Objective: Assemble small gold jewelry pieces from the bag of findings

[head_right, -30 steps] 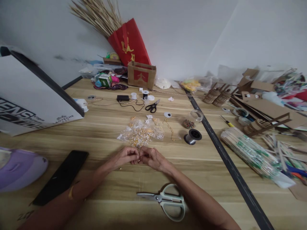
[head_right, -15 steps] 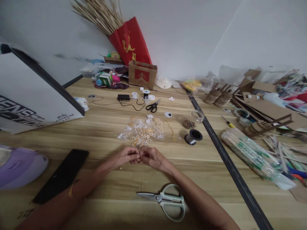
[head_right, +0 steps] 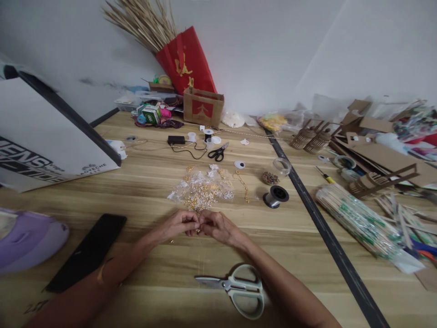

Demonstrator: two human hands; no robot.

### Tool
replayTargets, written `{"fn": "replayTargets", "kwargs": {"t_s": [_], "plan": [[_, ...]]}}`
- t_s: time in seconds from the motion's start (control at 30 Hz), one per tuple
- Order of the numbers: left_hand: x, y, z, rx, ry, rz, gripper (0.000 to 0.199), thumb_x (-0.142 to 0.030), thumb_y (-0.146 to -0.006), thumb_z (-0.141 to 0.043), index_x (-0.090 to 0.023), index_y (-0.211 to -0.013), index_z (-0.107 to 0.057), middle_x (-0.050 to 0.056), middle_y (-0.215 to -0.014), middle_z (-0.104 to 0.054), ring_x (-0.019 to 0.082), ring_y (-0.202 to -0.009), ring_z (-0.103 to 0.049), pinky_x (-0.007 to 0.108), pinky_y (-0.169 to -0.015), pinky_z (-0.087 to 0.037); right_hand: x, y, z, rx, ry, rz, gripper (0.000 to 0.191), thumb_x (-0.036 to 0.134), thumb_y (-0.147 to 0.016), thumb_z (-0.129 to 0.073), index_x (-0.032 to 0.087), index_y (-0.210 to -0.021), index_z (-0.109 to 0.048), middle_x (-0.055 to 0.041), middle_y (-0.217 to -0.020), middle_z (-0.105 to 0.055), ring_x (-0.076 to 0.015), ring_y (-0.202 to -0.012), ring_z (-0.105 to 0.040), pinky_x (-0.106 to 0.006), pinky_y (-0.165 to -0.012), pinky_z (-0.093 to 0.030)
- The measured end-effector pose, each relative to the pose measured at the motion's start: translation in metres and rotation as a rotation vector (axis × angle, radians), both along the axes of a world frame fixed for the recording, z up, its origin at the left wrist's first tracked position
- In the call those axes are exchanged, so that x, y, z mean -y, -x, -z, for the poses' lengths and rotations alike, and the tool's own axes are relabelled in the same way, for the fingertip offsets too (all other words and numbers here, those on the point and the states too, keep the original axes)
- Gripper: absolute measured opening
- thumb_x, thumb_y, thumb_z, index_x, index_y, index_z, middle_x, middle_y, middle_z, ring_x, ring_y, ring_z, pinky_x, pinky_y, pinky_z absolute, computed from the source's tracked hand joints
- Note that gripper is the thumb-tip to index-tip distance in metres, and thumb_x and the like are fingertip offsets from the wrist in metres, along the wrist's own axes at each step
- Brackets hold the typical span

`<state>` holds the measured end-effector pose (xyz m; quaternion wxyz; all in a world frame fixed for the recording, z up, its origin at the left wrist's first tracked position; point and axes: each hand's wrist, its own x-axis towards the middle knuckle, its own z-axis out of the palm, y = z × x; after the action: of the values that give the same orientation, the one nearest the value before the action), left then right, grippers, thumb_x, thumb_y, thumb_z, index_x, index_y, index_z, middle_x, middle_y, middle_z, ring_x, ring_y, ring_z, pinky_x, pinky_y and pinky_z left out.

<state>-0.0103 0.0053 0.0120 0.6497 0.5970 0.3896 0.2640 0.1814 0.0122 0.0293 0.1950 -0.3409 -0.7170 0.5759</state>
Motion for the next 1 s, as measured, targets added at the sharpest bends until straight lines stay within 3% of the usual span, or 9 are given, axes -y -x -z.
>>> {"fn": "replayTargets", "kwargs": {"t_s": [0.57,0.8,1.0], "plan": [[0.000,0.001,0.000,0.012,0.020,0.010,0.026,-0.036,-0.076,-0.063,-0.011,-0.072,-0.060,0.000,-0.063,-0.059,0.008,-0.055,-0.052,0.019,-0.054,-0.041,-0.003,0.002,-0.003,-0.054,0.144,0.010,0.006,0.020,-0.080,-0.056,0.014,-0.079,-0.053,-0.0018,-0.071,-0.061,-0.0134,-0.068,-0.061,-0.024,-0.062,-0.045],[-0.002,0.002,0.003,0.022,0.039,0.010,0.029,-0.041,-0.076,-0.063,-0.011,-0.075,-0.062,0.001,-0.064,-0.060,0.008,-0.056,-0.054,0.019,-0.055,-0.042,-0.008,-0.001,0.004,-0.148,0.283,-0.014,0.025,0.037,-0.080,-0.063,0.014,-0.082,-0.054,-0.0028,-0.075,-0.063,-0.0135,-0.071,-0.064,-0.024,-0.064,-0.047],[-0.003,0.003,0.000,0.027,0.066,0.012,0.032,-0.043,-0.074,-0.065,-0.011,-0.078,-0.062,0.001,-0.065,-0.061,0.009,-0.057,-0.055,0.021,-0.056,-0.043,-0.016,-0.006,0.008,-0.170,0.414,-0.058,0.032,0.042,-0.076,-0.067,0.013,-0.086,-0.055,-0.0037,-0.080,-0.065,-0.0149,-0.076,-0.067,-0.025,-0.065,-0.050]]}}
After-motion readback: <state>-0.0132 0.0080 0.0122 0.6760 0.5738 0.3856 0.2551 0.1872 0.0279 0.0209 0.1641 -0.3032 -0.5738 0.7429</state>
